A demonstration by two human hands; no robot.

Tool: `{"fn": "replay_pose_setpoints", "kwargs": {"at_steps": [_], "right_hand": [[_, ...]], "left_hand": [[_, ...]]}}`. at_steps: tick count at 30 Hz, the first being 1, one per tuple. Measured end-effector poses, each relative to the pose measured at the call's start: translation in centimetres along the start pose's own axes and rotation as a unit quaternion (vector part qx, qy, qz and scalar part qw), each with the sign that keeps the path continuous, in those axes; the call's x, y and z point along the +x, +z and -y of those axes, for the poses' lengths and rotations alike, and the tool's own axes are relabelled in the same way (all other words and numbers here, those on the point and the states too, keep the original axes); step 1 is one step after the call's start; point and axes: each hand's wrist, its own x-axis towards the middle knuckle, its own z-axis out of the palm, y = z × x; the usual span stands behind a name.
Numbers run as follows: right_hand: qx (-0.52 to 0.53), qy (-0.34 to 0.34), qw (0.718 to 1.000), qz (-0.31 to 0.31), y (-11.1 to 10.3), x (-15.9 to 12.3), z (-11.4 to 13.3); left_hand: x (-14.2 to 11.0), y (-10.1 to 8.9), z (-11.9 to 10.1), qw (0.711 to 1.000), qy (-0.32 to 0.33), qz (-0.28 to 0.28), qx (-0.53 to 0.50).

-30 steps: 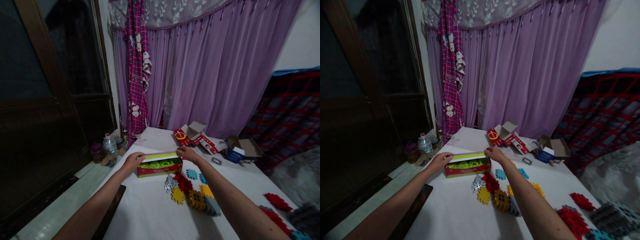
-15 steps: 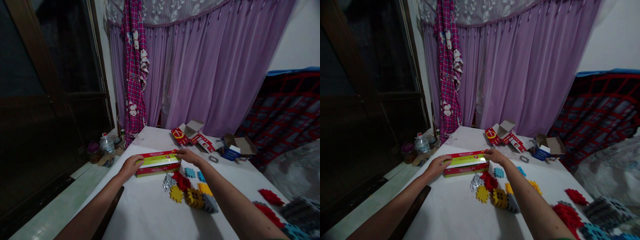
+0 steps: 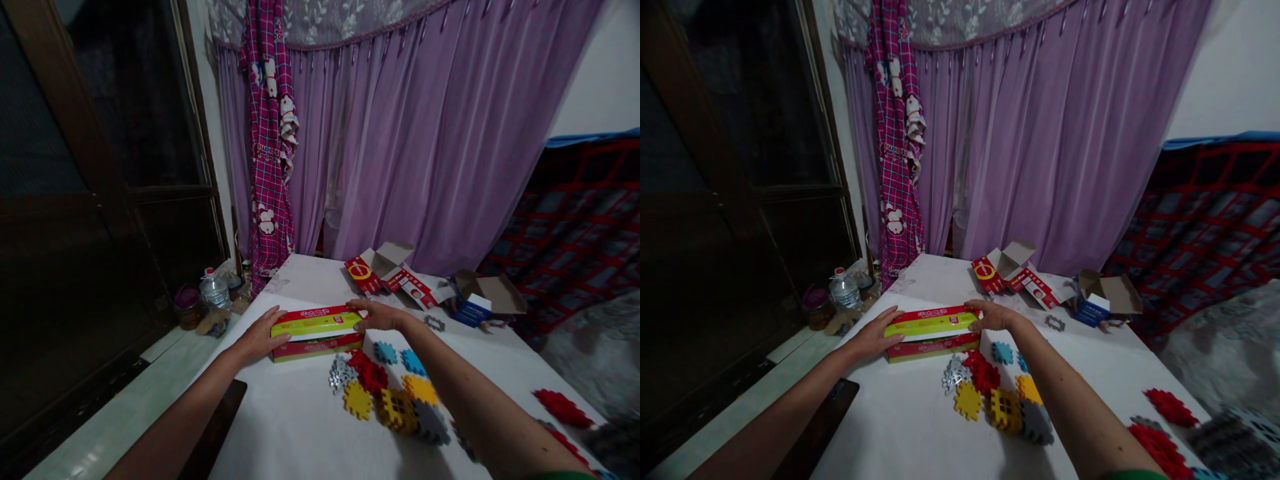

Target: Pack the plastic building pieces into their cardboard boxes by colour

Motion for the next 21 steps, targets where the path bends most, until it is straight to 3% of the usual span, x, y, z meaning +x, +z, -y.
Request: {"fn": "replay_pose_setpoints", "kwargs": {"at_steps": [5,9,13,16,18,21], "right_hand": [[0.048,-0.023,0.998,0.019,-0.4,0.5,-0.2],[0.025,-0.046,0.998,0.019,-0.5,0.8,-0.3],[-0.027,-0.054,0.998,0.021,0.1,0.6,-0.6],[-0.036,-0.039,0.998,0.023,0.8,0.3,-0.9],[-0.049,-0.036,0.998,0.023,1.2,-0.1,-0.9],[-0.096,-0.048,0.994,0.012,1.9,-0.9,-0.2]], "left_hand": [[0.5,-0.2,-0.1,1.000,0.001,-0.012,-0.018],[0.7,-0.4,0.0,1.000,0.020,-0.005,-0.002],[0.3,-0.4,-0.4,0.997,0.029,0.051,0.059],[-0.2,-0.4,-1.2,0.989,-0.003,0.085,0.121],[-0.5,-0.5,-1.7,0.983,-0.021,0.090,0.158],[-0.7,-0.7,-2.6,0.975,0.003,0.081,0.205]]}}
